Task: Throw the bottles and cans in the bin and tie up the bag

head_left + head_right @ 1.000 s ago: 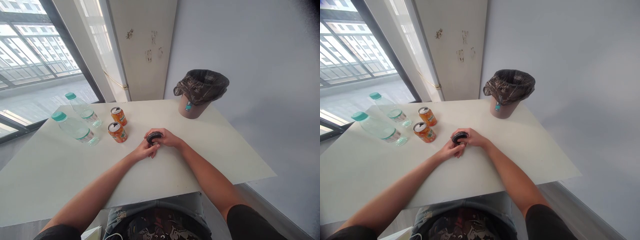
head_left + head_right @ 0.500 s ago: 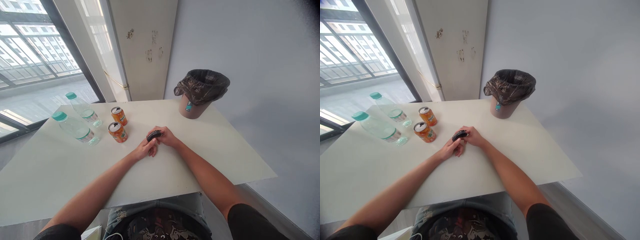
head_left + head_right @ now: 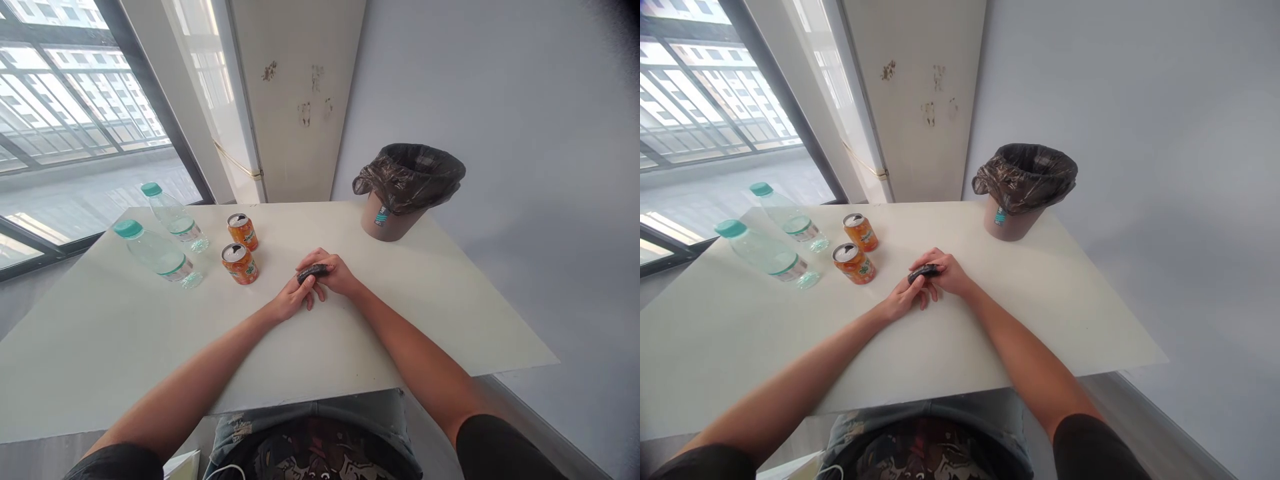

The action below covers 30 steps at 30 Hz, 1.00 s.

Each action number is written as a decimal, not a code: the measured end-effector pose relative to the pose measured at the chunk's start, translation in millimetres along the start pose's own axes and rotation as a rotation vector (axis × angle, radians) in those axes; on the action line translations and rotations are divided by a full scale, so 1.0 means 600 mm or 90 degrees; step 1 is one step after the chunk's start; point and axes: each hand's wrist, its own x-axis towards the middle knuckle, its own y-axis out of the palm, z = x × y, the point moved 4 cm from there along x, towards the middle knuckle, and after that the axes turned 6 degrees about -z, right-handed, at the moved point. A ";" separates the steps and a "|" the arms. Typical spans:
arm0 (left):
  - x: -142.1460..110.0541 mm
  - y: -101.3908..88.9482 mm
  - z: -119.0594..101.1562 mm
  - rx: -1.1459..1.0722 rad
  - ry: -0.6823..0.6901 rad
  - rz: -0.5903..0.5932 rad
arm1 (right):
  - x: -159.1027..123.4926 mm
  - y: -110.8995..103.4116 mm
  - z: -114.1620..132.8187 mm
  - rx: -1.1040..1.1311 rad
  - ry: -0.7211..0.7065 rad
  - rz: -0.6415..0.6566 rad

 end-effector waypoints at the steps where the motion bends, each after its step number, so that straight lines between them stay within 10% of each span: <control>1: 0.001 -0.001 -0.002 0.007 0.017 -0.012 | 0.000 0.001 -0.001 -0.008 -0.007 -0.014; 14: -0.003 -0.020 -0.022 0.157 0.193 -0.171 | -0.002 0.014 -0.027 -0.103 0.009 -0.062; 25: 0.002 -0.030 -0.009 0.105 0.136 -0.200 | -0.001 -0.007 -0.038 0.006 0.094 0.128; 30: 0.011 -0.046 0.012 0.150 0.053 -0.253 | -0.001 -0.025 -0.065 -0.046 0.137 0.002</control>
